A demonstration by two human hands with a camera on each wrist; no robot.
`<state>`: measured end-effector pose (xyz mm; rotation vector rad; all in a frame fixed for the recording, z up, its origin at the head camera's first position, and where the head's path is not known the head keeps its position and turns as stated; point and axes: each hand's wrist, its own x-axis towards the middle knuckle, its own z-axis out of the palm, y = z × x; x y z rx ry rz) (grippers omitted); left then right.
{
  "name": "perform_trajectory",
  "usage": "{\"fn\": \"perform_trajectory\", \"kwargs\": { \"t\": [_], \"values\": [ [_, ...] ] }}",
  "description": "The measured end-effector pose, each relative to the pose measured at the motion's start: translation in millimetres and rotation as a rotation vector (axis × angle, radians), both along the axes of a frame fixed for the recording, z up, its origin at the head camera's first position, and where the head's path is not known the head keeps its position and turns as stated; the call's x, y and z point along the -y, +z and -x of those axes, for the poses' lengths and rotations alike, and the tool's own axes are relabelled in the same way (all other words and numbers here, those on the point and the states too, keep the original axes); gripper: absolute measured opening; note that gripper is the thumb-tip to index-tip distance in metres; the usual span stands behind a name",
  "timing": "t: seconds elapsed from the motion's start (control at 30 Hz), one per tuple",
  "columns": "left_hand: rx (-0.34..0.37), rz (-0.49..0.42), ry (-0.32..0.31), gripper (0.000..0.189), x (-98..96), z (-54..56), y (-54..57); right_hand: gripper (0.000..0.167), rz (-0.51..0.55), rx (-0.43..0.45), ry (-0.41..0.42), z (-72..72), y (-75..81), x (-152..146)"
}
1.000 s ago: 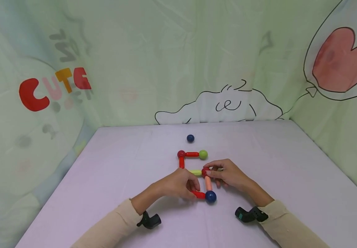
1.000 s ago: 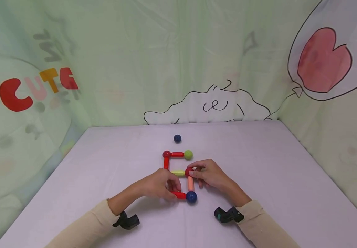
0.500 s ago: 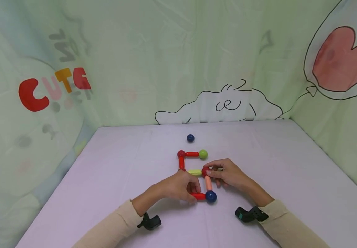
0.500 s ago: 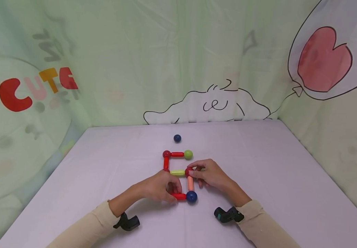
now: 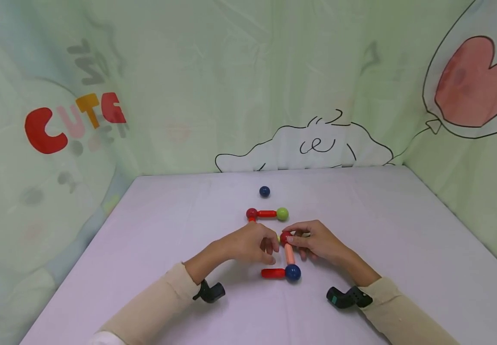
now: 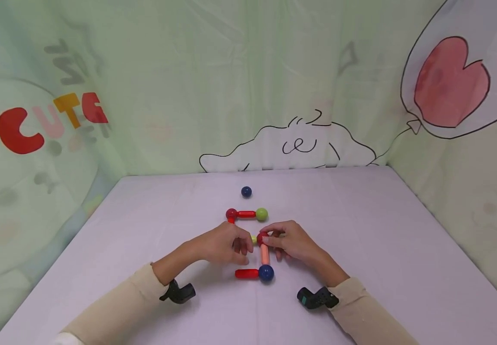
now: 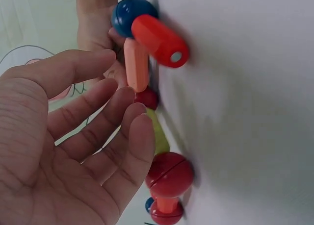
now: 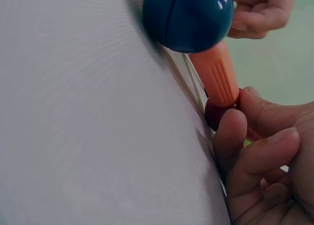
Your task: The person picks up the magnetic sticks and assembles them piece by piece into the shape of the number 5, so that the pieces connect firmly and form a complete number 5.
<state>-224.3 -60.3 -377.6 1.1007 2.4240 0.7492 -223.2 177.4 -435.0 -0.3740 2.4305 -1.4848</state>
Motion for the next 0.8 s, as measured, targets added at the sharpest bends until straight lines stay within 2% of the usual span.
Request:
{"fn": "perform_trajectory", "kwargs": {
  "t": [0.2, 0.4, 0.8],
  "values": [
    [-0.075, 0.005, 0.022, 0.013, -2.7, 14.4, 10.2, 0.036, 0.006, -0.002, 0.003, 0.0, -0.7, -1.1],
    [-0.115, -0.001, 0.075, 0.015, -1.3, 29.8, 14.8, 0.033, 0.006, 0.002, -0.007, 1.6, -0.2, -0.7],
    [-0.160, 0.023, 0.259, 0.023, -1.1, 61.8, 8.1, 0.036, 0.017, 0.007, 0.000, 0.0, 0.6, -0.7]
  ]
}}
